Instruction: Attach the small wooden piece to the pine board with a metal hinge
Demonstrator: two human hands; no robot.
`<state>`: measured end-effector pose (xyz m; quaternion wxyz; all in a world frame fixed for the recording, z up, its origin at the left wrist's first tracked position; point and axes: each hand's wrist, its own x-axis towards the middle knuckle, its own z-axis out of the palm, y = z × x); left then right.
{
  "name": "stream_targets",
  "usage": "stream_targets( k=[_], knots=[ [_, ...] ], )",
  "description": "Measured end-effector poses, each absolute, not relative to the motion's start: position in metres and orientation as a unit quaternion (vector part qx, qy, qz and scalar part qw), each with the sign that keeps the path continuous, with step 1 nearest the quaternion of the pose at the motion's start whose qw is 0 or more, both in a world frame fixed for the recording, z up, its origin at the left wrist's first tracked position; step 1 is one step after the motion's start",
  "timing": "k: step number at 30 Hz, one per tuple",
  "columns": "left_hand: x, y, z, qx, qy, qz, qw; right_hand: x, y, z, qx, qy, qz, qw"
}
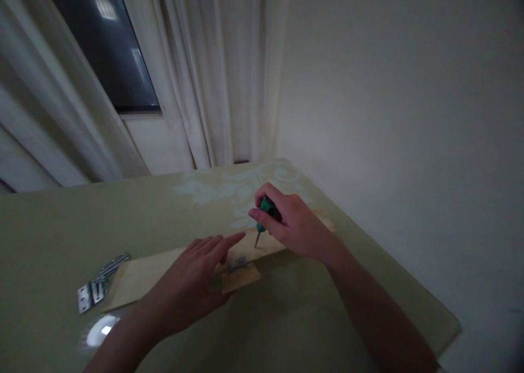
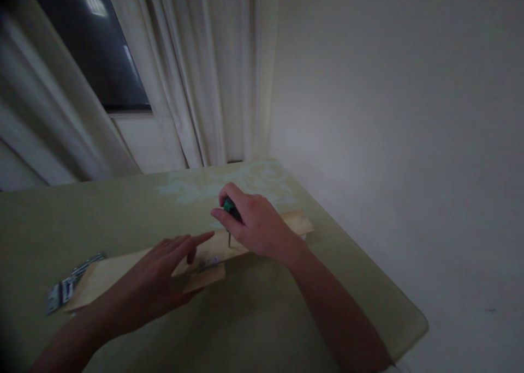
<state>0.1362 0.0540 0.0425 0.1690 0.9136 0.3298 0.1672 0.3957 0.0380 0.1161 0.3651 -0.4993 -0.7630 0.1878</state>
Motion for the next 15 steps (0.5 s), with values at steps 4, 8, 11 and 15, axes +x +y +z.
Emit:
stream_targets(
  k=[4, 8, 11, 15],
  knots=[
    [0.138, 0.056, 0.04, 0.903, 0.349, 0.19, 0.165, 0.396, 0.038, 0.116, -0.5, -0.761, 0.195, 0.365],
    [0.133, 0.065, 0.034, 0.865, 0.395, 0.24, 0.195, 0.395, 0.038, 0.117, -0.502, -0.762, 0.189, 0.363],
    [0.131, 0.068, 0.031, 0.858, 0.402, 0.229, 0.223, 0.395, 0.038, 0.117, -0.497, -0.767, 0.183, 0.363],
    [0.13, 0.068, 0.028, 0.854, 0.397, 0.236, 0.238, 0.395, 0.039, 0.116, -0.496, -0.767, 0.181, 0.366]
  ],
)
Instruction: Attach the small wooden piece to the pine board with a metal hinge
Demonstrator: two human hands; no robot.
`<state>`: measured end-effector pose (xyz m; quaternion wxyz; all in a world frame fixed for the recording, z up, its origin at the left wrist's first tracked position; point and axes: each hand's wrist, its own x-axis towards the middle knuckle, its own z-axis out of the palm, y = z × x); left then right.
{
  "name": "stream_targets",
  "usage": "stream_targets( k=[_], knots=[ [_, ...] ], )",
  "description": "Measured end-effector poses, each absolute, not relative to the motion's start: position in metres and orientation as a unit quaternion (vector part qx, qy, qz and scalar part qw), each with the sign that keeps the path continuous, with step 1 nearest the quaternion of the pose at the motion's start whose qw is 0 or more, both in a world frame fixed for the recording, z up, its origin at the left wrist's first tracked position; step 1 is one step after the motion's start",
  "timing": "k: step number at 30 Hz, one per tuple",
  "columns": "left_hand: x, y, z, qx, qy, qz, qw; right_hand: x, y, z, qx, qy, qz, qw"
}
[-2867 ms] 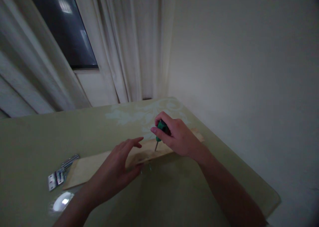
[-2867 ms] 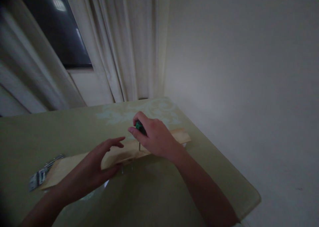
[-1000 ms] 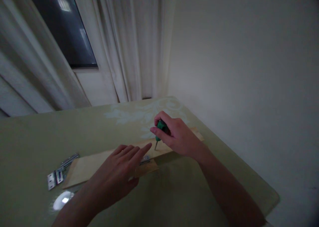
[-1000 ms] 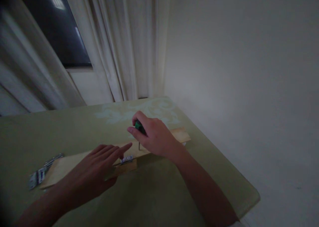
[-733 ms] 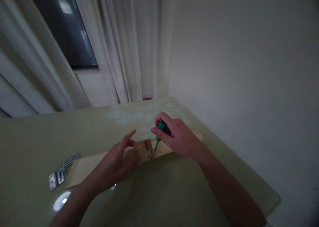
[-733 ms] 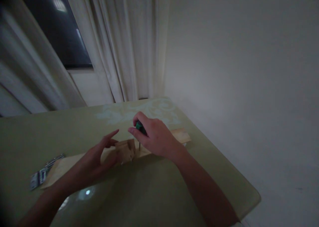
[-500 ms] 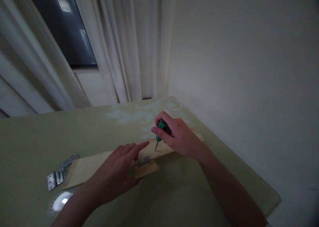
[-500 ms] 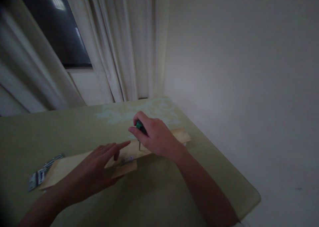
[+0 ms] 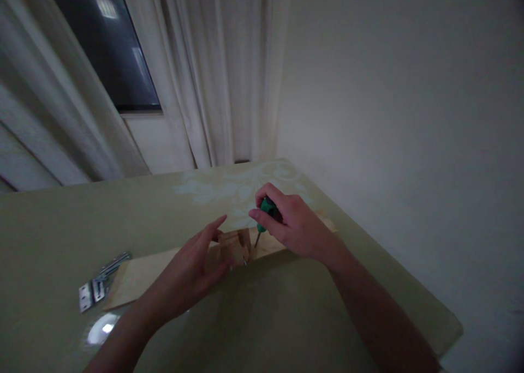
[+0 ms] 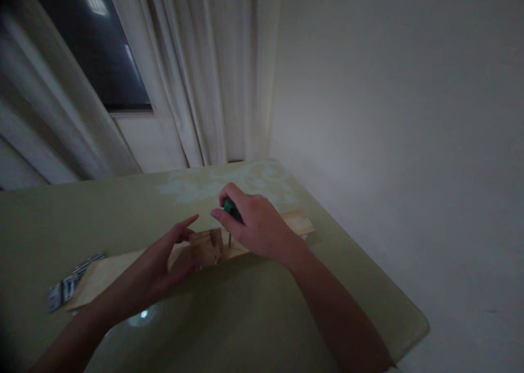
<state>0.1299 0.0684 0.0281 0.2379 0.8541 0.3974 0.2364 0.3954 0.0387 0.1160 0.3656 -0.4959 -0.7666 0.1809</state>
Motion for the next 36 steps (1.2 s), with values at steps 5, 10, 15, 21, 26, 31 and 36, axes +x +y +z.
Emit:
stream_targets(
  k=[5, 10, 15, 21, 26, 31, 36],
  knots=[
    [0.13, 0.066, 0.028, 0.857, 0.396, 0.231, 0.233, 0.395, 0.038, 0.116, -0.495, -0.766, 0.185, 0.366],
    [0.132, 0.06, 0.032, 0.88, 0.362, 0.209, 0.228, 0.396, 0.038, 0.116, -0.494, -0.766, 0.186, 0.367],
    [0.132, 0.063, 0.032, 0.871, 0.372, 0.235, 0.218, 0.396, 0.039, 0.115, -0.494, -0.765, 0.19, 0.366],
    [0.128, 0.067, 0.029, 0.855, 0.402, 0.239, 0.224, 0.395, 0.038, 0.116, -0.497, -0.764, 0.19, 0.366],
    [0.128, 0.061, 0.034, 0.875, 0.364, 0.221, 0.23, 0.395, 0.038, 0.115, -0.496, -0.762, 0.195, 0.366],
    [0.13, 0.062, 0.031, 0.878, 0.356, 0.234, 0.217, 0.396, 0.039, 0.114, -0.494, -0.766, 0.184, 0.368],
    [0.131, 0.07, 0.026, 0.852, 0.403, 0.253, 0.216, 0.395, 0.039, 0.115, -0.496, -0.766, 0.183, 0.367]
  ],
)
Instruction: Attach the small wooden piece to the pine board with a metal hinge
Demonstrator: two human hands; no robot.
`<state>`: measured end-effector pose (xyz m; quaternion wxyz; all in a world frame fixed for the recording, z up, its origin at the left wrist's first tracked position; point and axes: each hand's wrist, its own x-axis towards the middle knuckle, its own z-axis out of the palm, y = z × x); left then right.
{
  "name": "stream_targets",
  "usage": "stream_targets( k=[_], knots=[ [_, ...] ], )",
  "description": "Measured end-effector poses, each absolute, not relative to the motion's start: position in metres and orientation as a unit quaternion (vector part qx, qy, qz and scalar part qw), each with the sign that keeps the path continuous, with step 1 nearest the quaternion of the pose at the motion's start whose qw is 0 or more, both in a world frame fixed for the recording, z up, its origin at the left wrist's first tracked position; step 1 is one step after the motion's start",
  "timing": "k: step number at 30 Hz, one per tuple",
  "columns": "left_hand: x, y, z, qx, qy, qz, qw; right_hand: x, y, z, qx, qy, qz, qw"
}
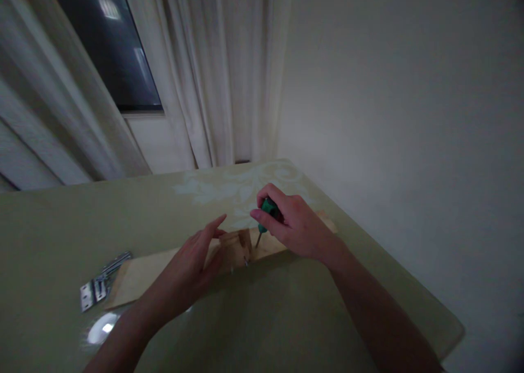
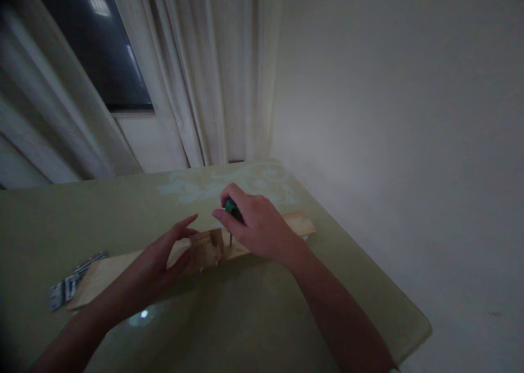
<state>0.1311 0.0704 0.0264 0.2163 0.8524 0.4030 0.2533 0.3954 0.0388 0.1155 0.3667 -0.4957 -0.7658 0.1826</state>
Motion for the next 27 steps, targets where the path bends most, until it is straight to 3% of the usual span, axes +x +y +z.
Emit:
stream_targets(
  k=[27],
  knots=[
    [0.132, 0.057, 0.039, 0.875, 0.363, 0.22, 0.233, 0.395, 0.039, 0.115, -0.5, -0.764, 0.189, 0.363]
  ],
)
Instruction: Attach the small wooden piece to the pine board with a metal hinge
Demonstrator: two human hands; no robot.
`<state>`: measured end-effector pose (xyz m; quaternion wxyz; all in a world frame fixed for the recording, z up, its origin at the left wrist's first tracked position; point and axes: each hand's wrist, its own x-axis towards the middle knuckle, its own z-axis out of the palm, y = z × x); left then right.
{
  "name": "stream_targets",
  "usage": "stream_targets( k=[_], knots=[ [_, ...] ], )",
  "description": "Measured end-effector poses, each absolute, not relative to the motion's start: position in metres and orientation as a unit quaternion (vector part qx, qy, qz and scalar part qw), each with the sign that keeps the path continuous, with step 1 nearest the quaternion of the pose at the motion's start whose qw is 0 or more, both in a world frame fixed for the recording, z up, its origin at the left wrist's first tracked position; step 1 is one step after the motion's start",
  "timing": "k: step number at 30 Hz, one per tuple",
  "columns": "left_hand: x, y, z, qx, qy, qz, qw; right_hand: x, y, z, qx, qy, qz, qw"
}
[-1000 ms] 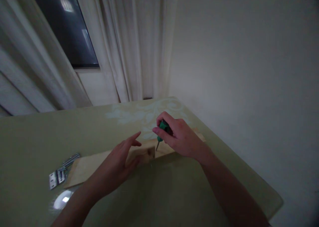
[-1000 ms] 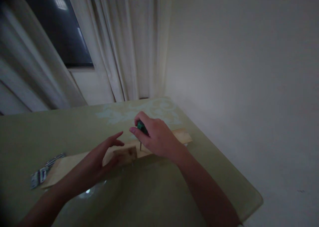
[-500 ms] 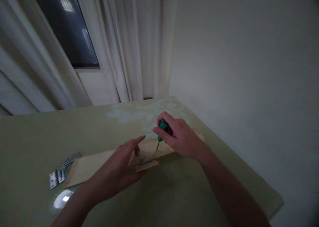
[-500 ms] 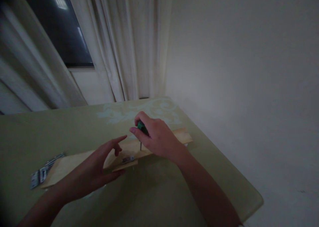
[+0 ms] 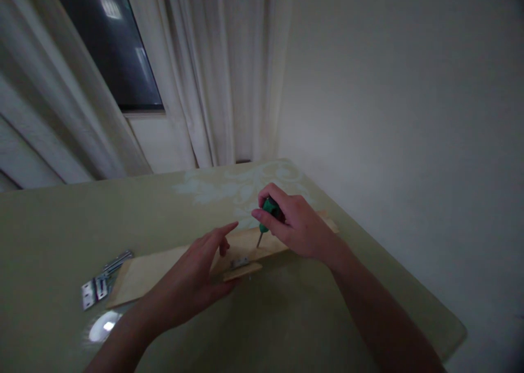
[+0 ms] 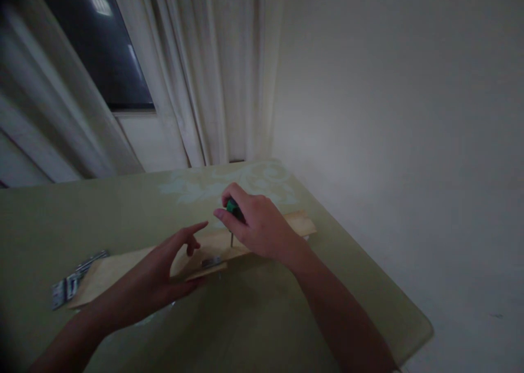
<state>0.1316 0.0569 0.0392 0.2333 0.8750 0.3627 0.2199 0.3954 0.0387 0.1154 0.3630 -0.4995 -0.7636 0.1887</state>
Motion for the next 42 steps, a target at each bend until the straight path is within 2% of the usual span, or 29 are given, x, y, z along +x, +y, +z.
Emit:
stream_targets(
  k=[42],
  knots=[
    [0.132, 0.06, 0.036, 0.867, 0.371, 0.233, 0.237, 0.395, 0.039, 0.115, -0.501, -0.767, 0.183, 0.358]
  ],
)
